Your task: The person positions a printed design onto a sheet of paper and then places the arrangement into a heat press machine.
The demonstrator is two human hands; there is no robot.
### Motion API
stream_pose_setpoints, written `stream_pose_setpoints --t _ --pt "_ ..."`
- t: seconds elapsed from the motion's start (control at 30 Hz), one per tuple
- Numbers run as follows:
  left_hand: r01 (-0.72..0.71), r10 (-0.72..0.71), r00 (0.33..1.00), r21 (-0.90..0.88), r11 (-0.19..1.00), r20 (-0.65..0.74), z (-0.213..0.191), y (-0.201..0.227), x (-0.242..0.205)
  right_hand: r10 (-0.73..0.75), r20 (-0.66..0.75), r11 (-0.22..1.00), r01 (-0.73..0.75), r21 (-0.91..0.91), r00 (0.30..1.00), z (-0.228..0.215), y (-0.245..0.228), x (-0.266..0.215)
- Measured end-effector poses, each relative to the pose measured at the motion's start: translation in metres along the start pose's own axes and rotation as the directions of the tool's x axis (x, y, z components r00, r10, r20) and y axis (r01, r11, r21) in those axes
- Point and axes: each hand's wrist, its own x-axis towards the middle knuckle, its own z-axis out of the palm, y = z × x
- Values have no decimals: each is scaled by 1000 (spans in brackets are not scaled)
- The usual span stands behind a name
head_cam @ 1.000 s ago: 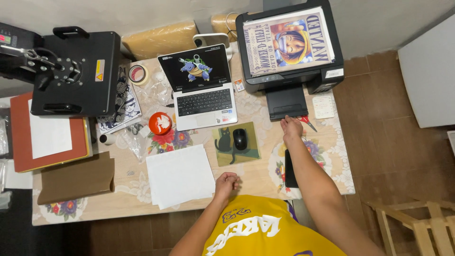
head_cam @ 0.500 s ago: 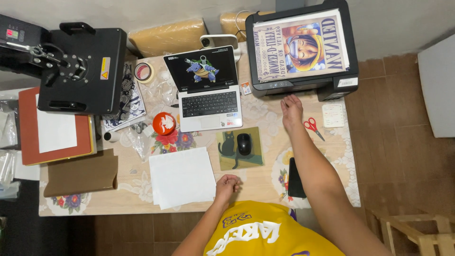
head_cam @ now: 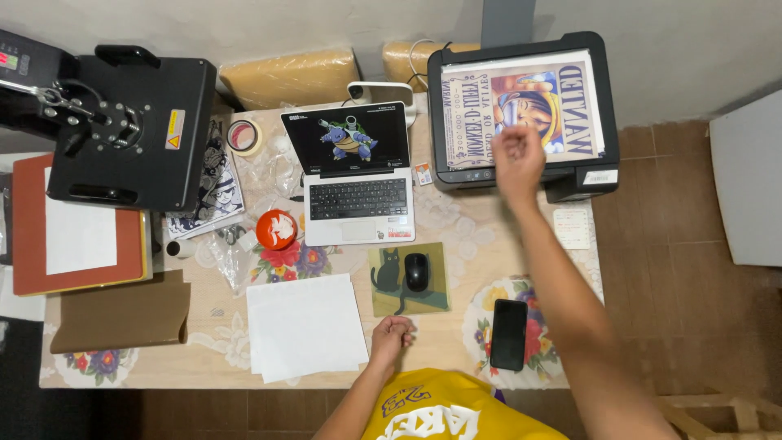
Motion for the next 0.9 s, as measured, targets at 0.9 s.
stream_pose_setpoints --t 0.9 --pt "43 -67 986 -152 987 -150 -20 -23 46 -124 444 544 435 -717 887 58 87 300"
